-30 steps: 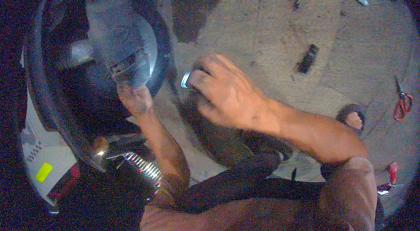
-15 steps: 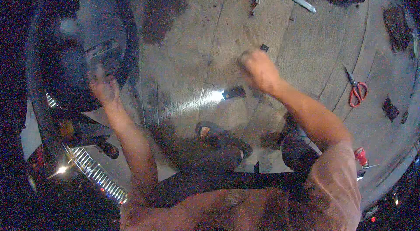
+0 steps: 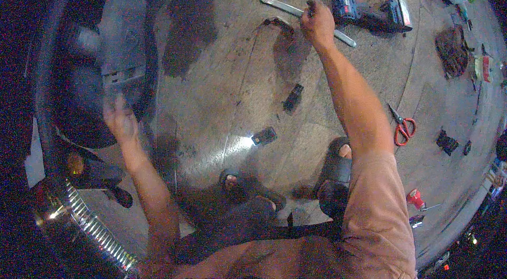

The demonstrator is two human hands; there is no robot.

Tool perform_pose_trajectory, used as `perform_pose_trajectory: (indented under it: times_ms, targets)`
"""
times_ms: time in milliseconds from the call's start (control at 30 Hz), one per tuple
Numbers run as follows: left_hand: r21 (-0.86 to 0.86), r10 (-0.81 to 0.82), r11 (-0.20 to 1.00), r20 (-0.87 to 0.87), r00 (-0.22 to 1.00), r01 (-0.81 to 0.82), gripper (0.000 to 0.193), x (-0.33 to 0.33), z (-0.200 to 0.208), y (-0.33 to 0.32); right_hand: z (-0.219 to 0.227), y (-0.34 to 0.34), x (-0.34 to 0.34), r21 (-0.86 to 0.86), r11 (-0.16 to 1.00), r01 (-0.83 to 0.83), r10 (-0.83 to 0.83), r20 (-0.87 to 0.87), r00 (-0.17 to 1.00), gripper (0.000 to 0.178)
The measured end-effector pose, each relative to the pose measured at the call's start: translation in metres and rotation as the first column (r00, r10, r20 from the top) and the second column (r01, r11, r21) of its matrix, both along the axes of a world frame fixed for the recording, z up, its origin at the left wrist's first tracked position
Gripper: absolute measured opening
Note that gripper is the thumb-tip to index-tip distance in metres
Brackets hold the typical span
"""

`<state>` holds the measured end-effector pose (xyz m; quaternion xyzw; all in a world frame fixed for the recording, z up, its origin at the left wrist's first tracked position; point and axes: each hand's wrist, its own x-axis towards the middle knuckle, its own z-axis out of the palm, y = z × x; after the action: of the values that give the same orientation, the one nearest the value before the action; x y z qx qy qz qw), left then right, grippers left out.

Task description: The person is repairing a motorcycle exhaust pipe. They use a flashlight to inspect the area, then use a power drill to remove and reattach parts of the exhaust system. The person also uses a metal bracket to secure the exhaust pipe.

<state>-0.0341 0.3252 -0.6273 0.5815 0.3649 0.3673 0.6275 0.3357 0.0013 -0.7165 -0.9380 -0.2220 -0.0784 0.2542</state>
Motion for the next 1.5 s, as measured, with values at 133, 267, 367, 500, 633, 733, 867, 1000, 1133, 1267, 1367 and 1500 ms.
perform_pose_trajectory:
  times_ms: [133, 267, 367, 500, 633, 733, 867, 1000, 1133, 1267, 1367, 1500]
  targets:
    - [-0.019, 0.046, 0.999, -0.066, 0.997, -0.047, 0.04, 0.032, 0.004, 0.011, 0.006, 0.042, 0.092, -0.108, 0.992, 0.073, -0.08, -0.063, 0.995, 0.037]
    - [0.017, 0.05, 0.999, -0.034, 0.998, -0.05, 0.046, 0.053, 0.028, 0.05, 0.002, 0.114, 0.152, -0.258, 0.941, 0.221, -0.265, -0.148, 0.953, 0.039]
    - [0.071, 0.083, 0.995, -0.167, 0.982, -0.072, 0.05, 0.033, 0.042, 0.088, 0.001, 0.15, 0.149, -0.453, 0.881, 0.136, -0.246, -0.194, 0.95, 0.037]
    - [-0.018, 0.07, 0.997, -0.018, 0.997, -0.07, 0.042, 0.018, 0.0, 0.097, 0.008, 0.174, 0.124, -0.047, 0.995, 0.092, -0.094, -0.062, 0.994, 0.033]
    - [-0.055, 0.084, 0.995, -0.014, 0.996, -0.085, 0.038, 0.034, -0.045, 0.064, -0.01, 0.177, 0.044, 0.548, 0.833, -0.067, 0.352, -0.433, 0.83, 0.026]
    - [-0.036, -0.006, 0.999, 0.037, 0.999, 0.007, 0.038, 0.05, -0.063, 0.03, -0.032, 0.166, -0.047, 0.681, 0.731, -0.043, 0.543, -0.542, 0.641, 0.021]
    - [0.01, -0.053, 0.999, 0.096, 0.994, 0.052, 0.04, 0.063, -0.086, 0.003, -0.04, 0.176, -0.134, 0.853, 0.456, 0.254, 0.745, -0.522, 0.416, 0.02]
    - [0.021, 0.003, 1.0, 0.114, 0.994, -0.006, 0.042, 0.062, -0.101, 0.001, -0.033, 0.194, -0.171, 0.821, 0.465, 0.331, 0.73, -0.568, 0.38, 0.02]
    - [0.035, -0.014, 0.999, 0.104, 0.994, 0.01, 0.043, 0.059, -0.099, 0.007, -0.026, 0.22, -0.185, 0.851, 0.379, 0.362, 0.72, -0.518, 0.463, 0.022]
    - [0.041, -0.043, 0.998, 0.128, 0.991, 0.038, 0.045, 0.059, -0.086, 0.012, -0.011, 0.237, -0.191, 0.866, 0.462, 0.191, 0.582, -0.458, 0.672, 0.021]
    - [0.034, 0.003, 0.999, 0.085, 0.996, -0.006, 0.044, 0.053, -0.073, 0.015, 0.006, 0.24, -0.191, 0.829, 0.556, 0.061, 0.515, -0.402, 0.757, 0.019]
    - [-0.006, -0.018, 1.0, 0.091, 0.996, 0.019, 0.042, 0.041, -0.061, 0.019, 0.025, 0.24, -0.19, 0.751, 0.657, -0.066, 0.494, -0.363, 0.79, 0.02]
